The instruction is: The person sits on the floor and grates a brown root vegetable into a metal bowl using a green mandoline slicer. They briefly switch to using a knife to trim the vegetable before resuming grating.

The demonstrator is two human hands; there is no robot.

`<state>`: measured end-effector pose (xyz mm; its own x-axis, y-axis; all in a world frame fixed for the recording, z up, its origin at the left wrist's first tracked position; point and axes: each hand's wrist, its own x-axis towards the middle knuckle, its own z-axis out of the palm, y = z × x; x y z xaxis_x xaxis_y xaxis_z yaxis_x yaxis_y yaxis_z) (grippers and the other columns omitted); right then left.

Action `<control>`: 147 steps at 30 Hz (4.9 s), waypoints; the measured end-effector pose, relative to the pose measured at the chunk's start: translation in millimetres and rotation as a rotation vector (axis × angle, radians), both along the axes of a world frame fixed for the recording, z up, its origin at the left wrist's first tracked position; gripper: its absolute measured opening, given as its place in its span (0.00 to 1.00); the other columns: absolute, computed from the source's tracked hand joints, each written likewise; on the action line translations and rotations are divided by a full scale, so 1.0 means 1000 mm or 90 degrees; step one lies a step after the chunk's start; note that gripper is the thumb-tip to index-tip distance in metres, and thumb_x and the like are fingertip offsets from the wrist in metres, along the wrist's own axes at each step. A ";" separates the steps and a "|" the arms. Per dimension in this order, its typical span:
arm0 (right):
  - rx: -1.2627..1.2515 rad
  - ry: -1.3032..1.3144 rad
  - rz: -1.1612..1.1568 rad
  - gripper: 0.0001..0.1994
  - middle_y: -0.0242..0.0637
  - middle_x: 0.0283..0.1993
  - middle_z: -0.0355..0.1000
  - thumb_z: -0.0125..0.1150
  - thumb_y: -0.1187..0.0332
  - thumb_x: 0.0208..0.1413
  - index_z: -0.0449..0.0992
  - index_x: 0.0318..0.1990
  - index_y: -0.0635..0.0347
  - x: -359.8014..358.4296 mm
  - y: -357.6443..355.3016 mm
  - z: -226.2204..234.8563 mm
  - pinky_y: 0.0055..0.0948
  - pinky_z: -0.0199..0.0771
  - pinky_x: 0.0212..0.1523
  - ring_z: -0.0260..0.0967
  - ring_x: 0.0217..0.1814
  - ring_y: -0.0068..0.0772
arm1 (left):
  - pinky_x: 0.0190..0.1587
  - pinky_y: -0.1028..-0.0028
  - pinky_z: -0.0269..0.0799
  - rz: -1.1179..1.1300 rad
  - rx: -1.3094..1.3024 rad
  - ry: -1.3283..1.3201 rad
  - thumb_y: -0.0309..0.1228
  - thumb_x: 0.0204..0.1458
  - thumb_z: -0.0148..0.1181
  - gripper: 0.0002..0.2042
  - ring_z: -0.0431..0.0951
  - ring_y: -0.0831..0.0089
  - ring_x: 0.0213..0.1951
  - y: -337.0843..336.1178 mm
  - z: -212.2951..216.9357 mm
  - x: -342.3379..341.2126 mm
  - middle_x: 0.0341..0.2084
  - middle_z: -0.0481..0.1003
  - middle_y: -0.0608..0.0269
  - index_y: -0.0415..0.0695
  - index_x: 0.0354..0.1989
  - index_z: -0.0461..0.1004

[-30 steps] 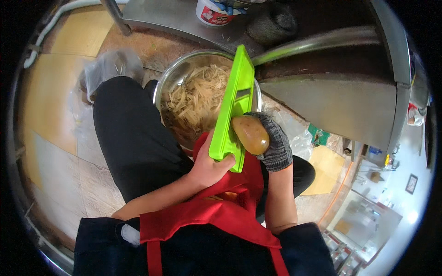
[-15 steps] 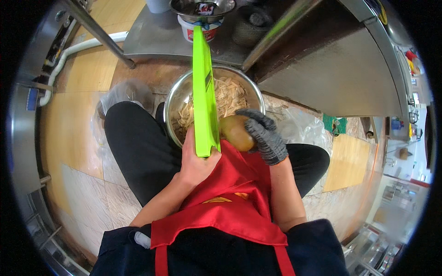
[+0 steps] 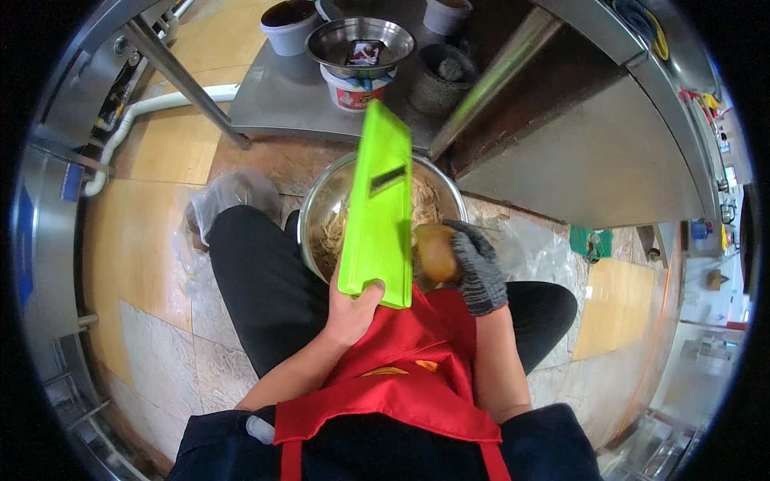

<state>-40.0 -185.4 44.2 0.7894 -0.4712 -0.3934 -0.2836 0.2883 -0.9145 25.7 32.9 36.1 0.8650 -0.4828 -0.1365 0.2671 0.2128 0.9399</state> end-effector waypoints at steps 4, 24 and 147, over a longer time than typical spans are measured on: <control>0.081 -0.102 -0.085 0.24 0.38 0.53 0.71 0.58 0.53 0.59 0.70 0.57 0.60 -0.010 -0.020 0.011 0.35 0.77 0.46 0.70 0.50 0.33 | 0.50 0.74 0.67 -0.001 -0.143 0.161 0.17 0.50 0.50 0.23 0.71 0.77 0.45 -0.016 -0.020 -0.012 0.44 0.71 0.65 0.37 0.58 0.63; -0.307 0.025 0.019 0.24 0.41 0.47 0.73 0.56 0.51 0.60 0.72 0.53 0.64 0.023 -0.011 0.029 0.30 0.70 0.50 0.70 0.47 0.34 | 0.40 0.75 0.69 0.059 -0.193 0.412 0.19 0.51 0.54 0.14 0.74 0.77 0.36 -0.027 -0.027 -0.029 0.35 0.74 0.67 0.38 0.48 0.70; -0.694 0.433 0.200 0.34 0.56 0.53 0.71 0.55 0.44 0.53 0.63 0.60 0.59 0.188 -0.091 -0.089 0.46 0.69 0.55 0.69 0.56 0.57 | 0.44 0.75 0.70 -0.081 -0.010 0.273 0.19 0.49 0.54 0.17 0.74 0.76 0.41 -0.021 -0.031 -0.017 0.39 0.75 0.65 0.38 0.50 0.69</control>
<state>148.2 -276.9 -45.2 0.7191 -0.6310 -0.2909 -0.6947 -0.6608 -0.2840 8.3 12.4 4.9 0.6650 -0.5867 -0.4620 0.6570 0.1656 0.7354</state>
